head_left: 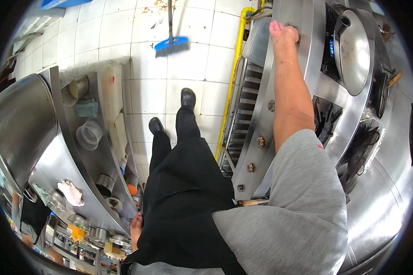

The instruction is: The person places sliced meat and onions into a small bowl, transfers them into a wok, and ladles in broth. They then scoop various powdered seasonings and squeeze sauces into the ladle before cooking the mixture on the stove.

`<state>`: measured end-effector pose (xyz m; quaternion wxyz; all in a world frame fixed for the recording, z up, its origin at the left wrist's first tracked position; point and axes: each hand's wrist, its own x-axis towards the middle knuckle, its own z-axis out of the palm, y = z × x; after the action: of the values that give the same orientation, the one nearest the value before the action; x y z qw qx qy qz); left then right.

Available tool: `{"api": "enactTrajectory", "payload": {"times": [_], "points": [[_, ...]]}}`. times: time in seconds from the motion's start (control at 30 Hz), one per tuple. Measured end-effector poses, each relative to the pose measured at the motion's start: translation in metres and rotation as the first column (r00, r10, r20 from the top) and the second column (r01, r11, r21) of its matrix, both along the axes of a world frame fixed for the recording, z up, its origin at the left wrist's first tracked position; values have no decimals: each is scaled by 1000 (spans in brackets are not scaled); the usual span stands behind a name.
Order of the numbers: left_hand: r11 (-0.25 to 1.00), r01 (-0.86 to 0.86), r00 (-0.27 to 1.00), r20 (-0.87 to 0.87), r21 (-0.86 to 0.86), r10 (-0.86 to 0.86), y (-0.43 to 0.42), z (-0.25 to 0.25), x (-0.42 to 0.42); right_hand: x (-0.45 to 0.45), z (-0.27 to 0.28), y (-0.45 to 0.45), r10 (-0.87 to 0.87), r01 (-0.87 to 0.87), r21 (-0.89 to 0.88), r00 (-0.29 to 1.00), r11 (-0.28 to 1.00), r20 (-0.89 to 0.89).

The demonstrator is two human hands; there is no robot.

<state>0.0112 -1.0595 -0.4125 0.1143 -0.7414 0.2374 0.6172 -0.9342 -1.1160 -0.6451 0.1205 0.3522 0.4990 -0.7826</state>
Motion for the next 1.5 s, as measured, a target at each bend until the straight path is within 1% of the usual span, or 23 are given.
{"api": "enactTrajectory", "payload": {"times": [0.13,0.33,0.5,0.53,0.6,0.67,0.7,0.73,0.77,0.83,0.87,0.9,0.93,1.03,1.1,1.13,1.2,1.23,1.27,1.3,1.37,1.43,1.5], "points": [[996,82,996,33,-31,-81,1,-1,1,7,2,0,-4,4,6,1000,1000,-29],[1000,14,1000,13,-27,-14,2,-2,1,9,-2,1,38,-37,25,998,999,-55],[985,174,982,74,-21,-172,-2,0,-6,6,-12,3,44,-43,5,993,999,-109],[984,168,983,89,-58,-163,-2,4,-17,-21,-60,37,189,-213,-142,968,967,-168],[965,249,967,81,-76,-243,-28,35,-91,-42,-64,55,282,-304,-185,950,934,-135],[934,338,939,105,-112,-327,-4,14,-39,-38,-62,66,362,-378,-314,926,871,-111],[988,73,997,39,-137,-68,9,10,-26,-69,-114,88,385,-371,-422,921,827,-56],[903,384,922,136,-195,-363,7,13,-29,-115,-171,115,672,-698,-655,636,290,-381],[784,552,831,120,-283,-543,12,14,-26,-155,-220,137,584,-832,-428,163,-352,-795],[936,291,955,124,-197,-270,11,20,-41,-123,-246,148,542,-677,-699,508,-229,-670],[942,275,957,151,-193,-248,14,26,-41,-66,-203,132,667,-645,-655,691,394,-279],[947,262,960,153,-183,-236,13,22,-35,-8,-169,117,569,-525,-250,807,813,159],[953,252,963,141,-168,-230,13,14,-37,71,-108,65,267,-259,-65,938,964,220],[893,357,933,141,-272,-330,18,1,-27,153,-248,134,709,-607,-372,647,702,283],[834,453,891,156,-313,-426,14,-9,-20,290,-159,104,558,-640,-63,613,766,559],[815,488,873,153,-312,-464,-3,2,-27,327,-170,113,709,-759,-233,387,608,589],[778,547,837,178,-310,-517,-42,33,-39,418,-113,109,870,-965,-138,134,223,474],[761,569,822,205,-311,-531,-61,45,-39,445,-79,105,891,-990,-96,-139,-107,432],[682,585,811,317,-439,-491,-76,45,-30,477,-18,93,875,-962,5,-246,-274,418],[579,603,798,418,-549,-435,-93,44,-20,485,-28,102,904,-917,146,-322,-372,279],[552,515,844,499,-656,-195,-135,52,-7,495,-78,135,858,-754,458,-512,-470,38],[254,642,760,645,-724,-82,-175,39,15,480,-27,128,906,-835,354,-397,-422,145],[244,640,751,660,-728,0,-206,43,10,466,35,112,908,-920,227,-227,-319,352]]}}
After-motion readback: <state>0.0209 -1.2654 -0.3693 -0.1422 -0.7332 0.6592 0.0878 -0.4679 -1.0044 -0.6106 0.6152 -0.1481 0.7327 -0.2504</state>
